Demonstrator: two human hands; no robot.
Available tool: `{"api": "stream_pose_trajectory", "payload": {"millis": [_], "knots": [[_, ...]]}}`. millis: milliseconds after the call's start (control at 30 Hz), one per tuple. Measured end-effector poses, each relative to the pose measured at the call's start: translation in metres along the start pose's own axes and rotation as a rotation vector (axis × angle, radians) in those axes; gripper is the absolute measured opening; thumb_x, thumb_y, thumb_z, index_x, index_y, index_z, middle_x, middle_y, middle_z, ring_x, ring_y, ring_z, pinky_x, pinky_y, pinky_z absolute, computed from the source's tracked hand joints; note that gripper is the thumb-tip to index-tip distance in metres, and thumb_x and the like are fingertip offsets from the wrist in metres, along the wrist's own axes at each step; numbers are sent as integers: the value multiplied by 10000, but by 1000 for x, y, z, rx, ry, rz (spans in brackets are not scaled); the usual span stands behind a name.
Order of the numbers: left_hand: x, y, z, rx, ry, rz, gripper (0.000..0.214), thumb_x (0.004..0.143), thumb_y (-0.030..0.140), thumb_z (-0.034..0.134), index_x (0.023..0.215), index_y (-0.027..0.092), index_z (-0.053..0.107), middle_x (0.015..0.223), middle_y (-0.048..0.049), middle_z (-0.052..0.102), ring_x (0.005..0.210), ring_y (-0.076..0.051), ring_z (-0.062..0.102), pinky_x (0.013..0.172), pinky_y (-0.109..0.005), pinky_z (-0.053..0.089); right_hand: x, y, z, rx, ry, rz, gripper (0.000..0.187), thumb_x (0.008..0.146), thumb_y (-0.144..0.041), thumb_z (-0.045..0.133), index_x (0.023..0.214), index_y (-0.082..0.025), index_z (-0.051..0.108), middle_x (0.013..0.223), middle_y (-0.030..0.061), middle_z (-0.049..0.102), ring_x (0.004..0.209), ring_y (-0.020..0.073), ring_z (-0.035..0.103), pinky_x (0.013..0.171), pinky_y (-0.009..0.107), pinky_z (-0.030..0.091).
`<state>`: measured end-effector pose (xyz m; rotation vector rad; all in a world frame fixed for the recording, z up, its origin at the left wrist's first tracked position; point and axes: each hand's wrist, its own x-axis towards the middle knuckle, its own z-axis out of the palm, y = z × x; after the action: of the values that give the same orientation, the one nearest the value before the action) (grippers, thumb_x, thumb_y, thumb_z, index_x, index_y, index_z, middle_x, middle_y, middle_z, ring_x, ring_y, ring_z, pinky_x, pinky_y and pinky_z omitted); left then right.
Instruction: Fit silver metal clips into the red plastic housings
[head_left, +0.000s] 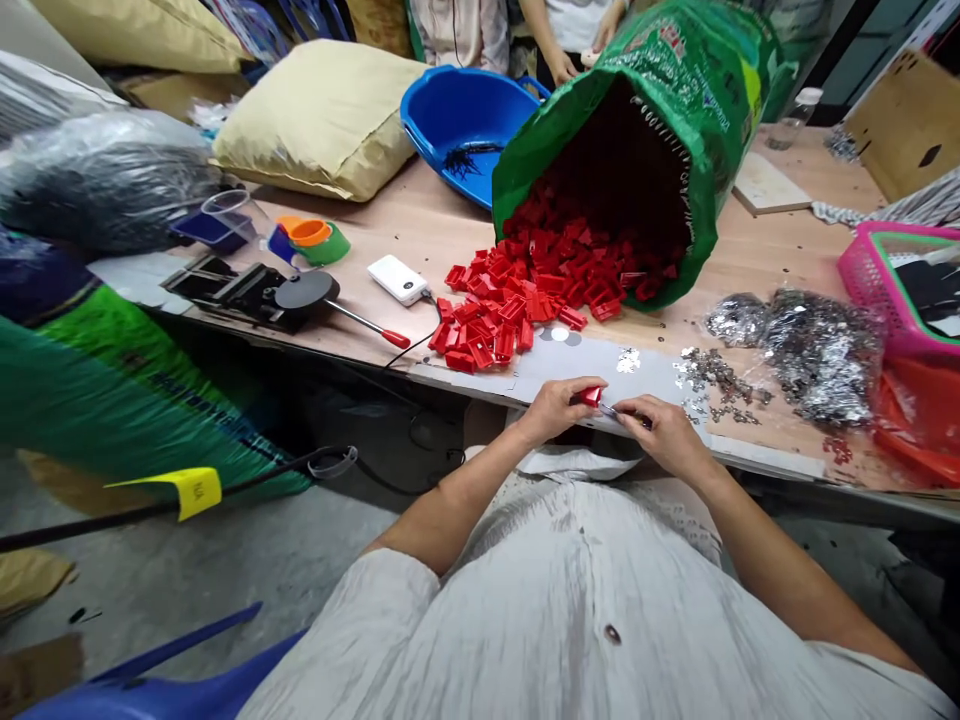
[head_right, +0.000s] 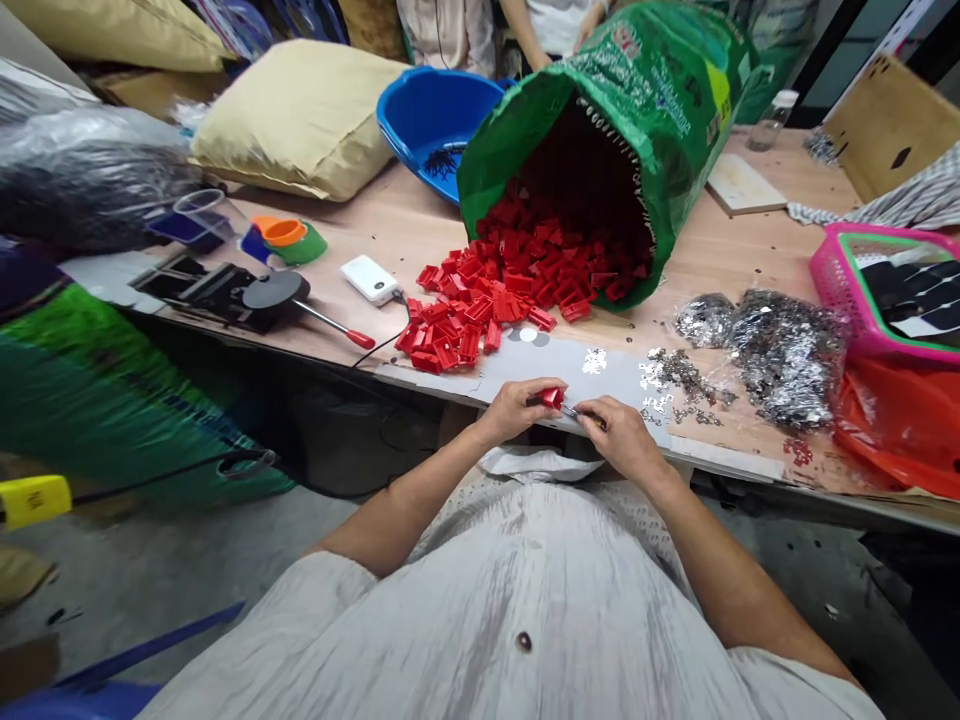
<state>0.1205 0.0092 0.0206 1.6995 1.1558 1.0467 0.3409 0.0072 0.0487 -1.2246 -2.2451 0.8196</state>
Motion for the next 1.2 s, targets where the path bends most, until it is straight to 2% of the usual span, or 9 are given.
{"api": "stream_pose_trajectory", "payload": {"millis": [233, 533, 833, 1000, 1200], "knots": [[0, 2, -1, -29, -10, -9, 410, 692, 232, 783, 1099, 236, 731, 1028, -39, 744, 925, -195, 675, 943, -317, 467, 4, -2, 2, -46, -25, -20, 224, 922, -249, 526, 1032, -223, 720, 991, 69, 726, 909, 225, 681, 828, 366, 511], [0, 2, 0, -8, -12, -5, 377, 699, 256, 788, 1069, 218, 724, 1009, -36, 734, 905, -192, 662, 875, -291, 471, 8, 1, 8, -116, -44, -17, 212, 926, -217, 527, 1009, -214, 722, 998, 74, 724, 915, 225, 675, 831, 356, 503], [0, 3, 1, 80, -22, -8, 332, 736, 242, 759, 1060, 196, 697, 944, -18, 726, 854, -163, 654, 840, -256, 474, 17, -22, 3, -273, -129, 177, 190, 910, -197, 538, 949, -219, 722, 946, 51, 722, 893, 215, 656, 789, 307, 448], [1, 4, 4, 94, -10, -25, 302, 732, 228, 758, 1024, 197, 694, 910, -7, 720, 824, -154, 646, 816, -246, 474, 19, -33, 12, -317, -106, 240, 199, 918, -190, 511, 964, -207, 704, 975, 62, 711, 909, 218, 647, 770, 303, 426], [-5, 8, 4, 28, 20, -43, 320, 711, 226, 773, 1015, 188, 683, 912, -6, 709, 831, -148, 633, 813, -251, 463, 11, -26, 6, -181, -108, 149, 188, 932, -208, 495, 1017, -209, 663, 1023, 69, 690, 950, 212, 633, 825, 311, 437]]}}
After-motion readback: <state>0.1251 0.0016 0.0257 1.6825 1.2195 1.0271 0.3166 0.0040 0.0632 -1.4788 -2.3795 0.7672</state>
